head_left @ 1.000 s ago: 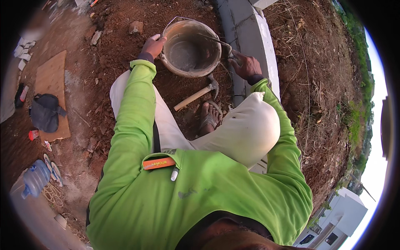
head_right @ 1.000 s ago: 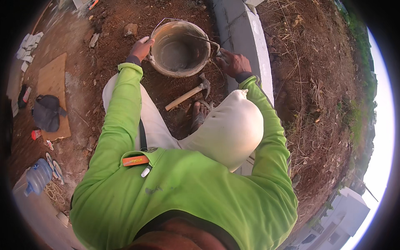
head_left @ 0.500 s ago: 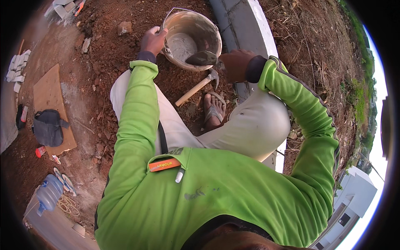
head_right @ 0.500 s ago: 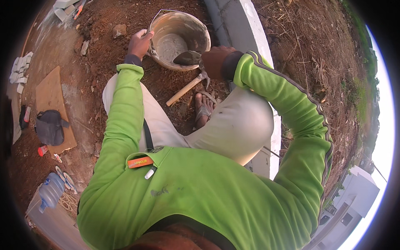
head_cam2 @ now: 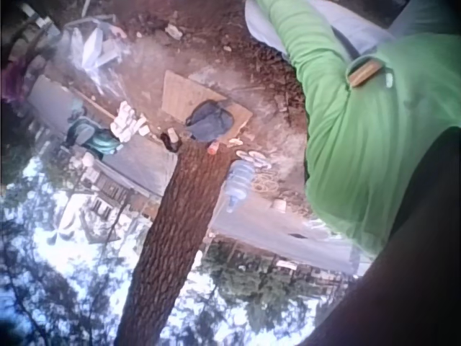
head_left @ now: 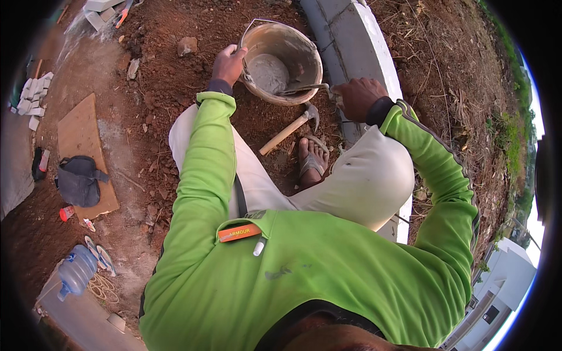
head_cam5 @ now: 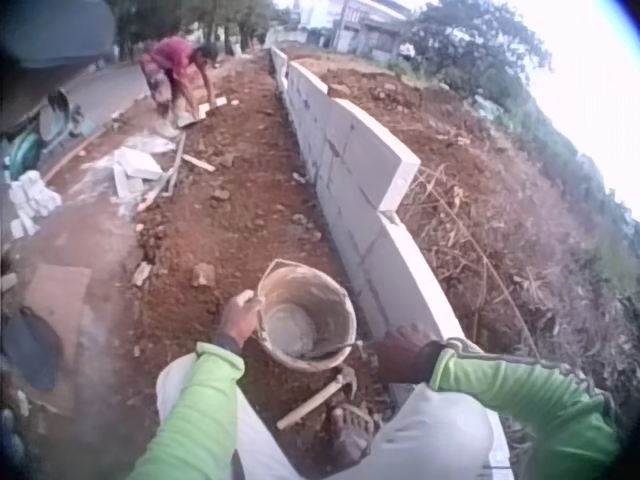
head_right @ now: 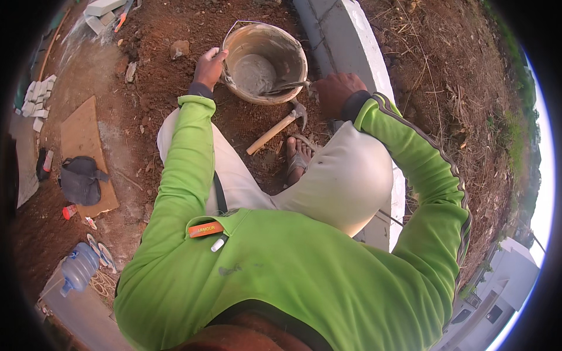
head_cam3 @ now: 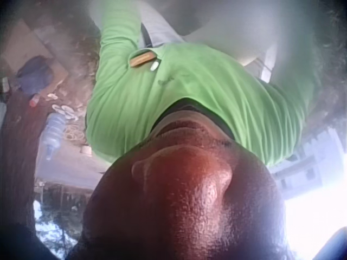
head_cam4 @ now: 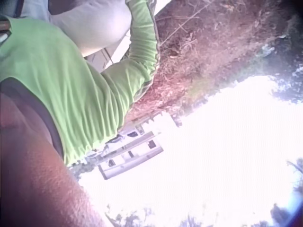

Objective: The person builds a low wall by applying mortar to white blocks using a trowel and placing them onto the wall, then securing them with a hammer.

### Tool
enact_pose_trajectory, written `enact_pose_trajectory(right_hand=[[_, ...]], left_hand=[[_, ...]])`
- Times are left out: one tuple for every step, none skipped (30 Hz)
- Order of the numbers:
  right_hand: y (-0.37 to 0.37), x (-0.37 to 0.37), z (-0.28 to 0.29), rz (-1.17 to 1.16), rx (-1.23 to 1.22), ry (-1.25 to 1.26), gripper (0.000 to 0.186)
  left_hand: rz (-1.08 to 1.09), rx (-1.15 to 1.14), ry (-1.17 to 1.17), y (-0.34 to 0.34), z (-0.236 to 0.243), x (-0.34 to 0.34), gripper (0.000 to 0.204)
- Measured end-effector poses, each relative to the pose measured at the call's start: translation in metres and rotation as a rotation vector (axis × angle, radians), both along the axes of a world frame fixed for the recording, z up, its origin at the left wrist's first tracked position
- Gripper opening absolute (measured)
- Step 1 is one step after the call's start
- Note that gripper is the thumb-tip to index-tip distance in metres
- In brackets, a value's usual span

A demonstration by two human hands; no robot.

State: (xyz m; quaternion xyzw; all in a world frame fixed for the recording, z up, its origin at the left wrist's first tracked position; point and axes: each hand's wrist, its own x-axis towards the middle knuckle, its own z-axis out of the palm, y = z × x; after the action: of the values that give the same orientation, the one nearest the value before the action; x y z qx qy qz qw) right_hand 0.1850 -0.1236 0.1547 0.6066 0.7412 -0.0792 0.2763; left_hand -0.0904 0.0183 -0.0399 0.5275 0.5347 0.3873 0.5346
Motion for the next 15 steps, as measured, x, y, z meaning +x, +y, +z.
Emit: enact_pose_trajectory(right_hand=[[-0.006,0.009,-0.016,-0.007,0.05,-0.007,0.03],[-0.006,0.01,-0.019,-0.006,0.102,-0.015,0.03],[0.001,0.012,-0.02,-0.06,0.078,-0.007,0.03],[0.011,0.013,-0.018,-0.115,0.053,0.001,0.03],[0.024,0.014,-0.019,-0.166,0.03,0.019,0.03],[0.034,0.014,-0.017,-0.164,0.016,0.088,0.03],[0.036,0.012,-0.014,-0.131,0.017,0.116,0.031],[0.043,0.0,0.001,-0.091,0.02,0.145,0.032],[0.05,-0.01,0.014,-0.056,0.029,0.169,0.033],[0.057,-0.016,0.022,-0.119,-0.046,0.15,0.034],[0.068,-0.021,0.027,-0.175,-0.122,0.133,0.034],[0.079,-0.022,0.031,-0.224,-0.194,0.112,0.035],[0.088,-0.017,0.03,-0.199,-0.219,0.098,0.035],[0.097,-0.01,0.02,-0.168,-0.248,0.081,0.034],[0.106,-0.001,0.007,-0.138,-0.278,0.061,0.034]], left_hand=[[-0.008,-0.03,-0.002,-0.001,0.004,0.001,0.034],[-0.01,-0.021,-0.005,0.001,0.004,0.001,0.034],[-0.014,-0.011,-0.01,0.001,0.003,0.003,0.033],[-0.02,-0.002,-0.015,0.001,0.003,0.004,0.033],[-0.022,-0.018,-0.046,0.005,0.0,0.002,0.033],[-0.032,-0.039,-0.08,0.006,-0.005,0.001,0.033],[-0.042,-0.061,-0.114,0.008,-0.01,-0.001,0.033],[-0.079,-0.011,-0.164,0.007,-0.013,-0.004,0.036],[-0.051,-0.03,-0.195,0.006,-0.007,-0.001,0.036],[-0.025,-0.051,-0.227,-0.001,-0.001,0.003,0.036],[0.007,-0.073,-0.257,-0.003,0.004,0.004,0.036],[0.012,-0.09,-0.259,0.0,0.0,0.003,0.039],[0.017,-0.071,-0.264,0.003,-0.004,0.002,0.04],[0.029,-0.056,-0.27,0.004,-0.012,0.001,0.041],[0.041,-0.041,-0.277,0.006,-0.015,0.001,0.041]])
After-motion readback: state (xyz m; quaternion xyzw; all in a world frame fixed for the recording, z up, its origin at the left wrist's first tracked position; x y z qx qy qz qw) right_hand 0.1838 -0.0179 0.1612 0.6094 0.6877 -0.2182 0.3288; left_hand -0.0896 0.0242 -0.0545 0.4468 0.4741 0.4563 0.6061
